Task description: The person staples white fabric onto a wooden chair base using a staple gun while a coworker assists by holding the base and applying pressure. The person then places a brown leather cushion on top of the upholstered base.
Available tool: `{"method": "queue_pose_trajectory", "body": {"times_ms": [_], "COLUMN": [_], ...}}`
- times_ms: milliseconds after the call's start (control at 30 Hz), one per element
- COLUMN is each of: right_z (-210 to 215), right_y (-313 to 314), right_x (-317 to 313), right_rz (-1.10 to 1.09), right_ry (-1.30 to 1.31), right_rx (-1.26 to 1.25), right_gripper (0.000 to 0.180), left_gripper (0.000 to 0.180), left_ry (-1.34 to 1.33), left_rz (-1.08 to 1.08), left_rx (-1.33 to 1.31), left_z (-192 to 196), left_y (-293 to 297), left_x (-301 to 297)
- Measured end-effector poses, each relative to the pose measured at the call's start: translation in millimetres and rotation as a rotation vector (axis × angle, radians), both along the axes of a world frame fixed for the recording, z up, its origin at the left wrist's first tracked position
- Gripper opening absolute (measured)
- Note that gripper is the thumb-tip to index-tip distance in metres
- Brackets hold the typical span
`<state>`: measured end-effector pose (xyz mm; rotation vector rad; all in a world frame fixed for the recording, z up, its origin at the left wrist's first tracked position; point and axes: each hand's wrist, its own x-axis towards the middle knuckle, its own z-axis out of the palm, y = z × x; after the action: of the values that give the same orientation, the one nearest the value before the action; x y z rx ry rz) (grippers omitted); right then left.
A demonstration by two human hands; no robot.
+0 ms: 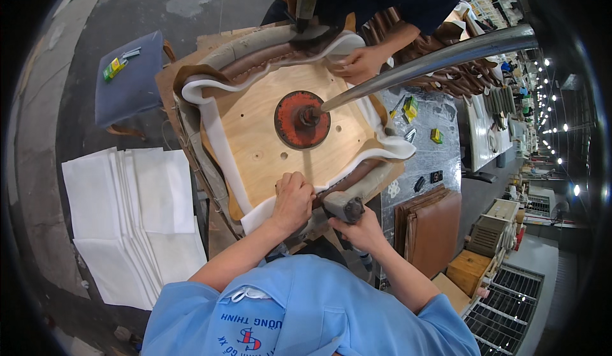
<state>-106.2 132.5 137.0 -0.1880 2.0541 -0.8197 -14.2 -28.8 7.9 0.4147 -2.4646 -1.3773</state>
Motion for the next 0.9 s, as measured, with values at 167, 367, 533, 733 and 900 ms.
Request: {"method": "queue_pose_trajectory", "body": {"times_ms": [167,367,533,733,900], "right_z": [-7.7,-12.8,-5.6,0.4,-0.1], "right_y": [-5.5,-6.2,2.9,1.1,-7.5], "right_x": [2.4,2.3,9.8,14.4,15.3], "right_rz": [0.016,0.055,-0.110,-0.129,-0.093], "right_ry": [0.031,0.115,-0.007,0.005,-0.025], "right_rx": [-0.020,0.002,-0.011,-0.070,0.006], "right_gripper": [0.062,0.064,0.067,0.061,0.065], "left_gripper": [0.010,0.021,0.037,0.041,0.035], "left_ry": [0.015,0.045,-0.014,-0.125,-0.086], "left_rz": [0.023,0.024,-0.031,0.036,0.082], "left_rx": [-0.013,0.055,-0.151,-0.140,-0.152], "left_z": [-1.5,2.3,13.7,8.2,6.5], "left_y": [0.1,-26.1,-18.6,-7.3,-8.6], "left_x": [-1.7,4.4,15.7,3.0,2.7]}}
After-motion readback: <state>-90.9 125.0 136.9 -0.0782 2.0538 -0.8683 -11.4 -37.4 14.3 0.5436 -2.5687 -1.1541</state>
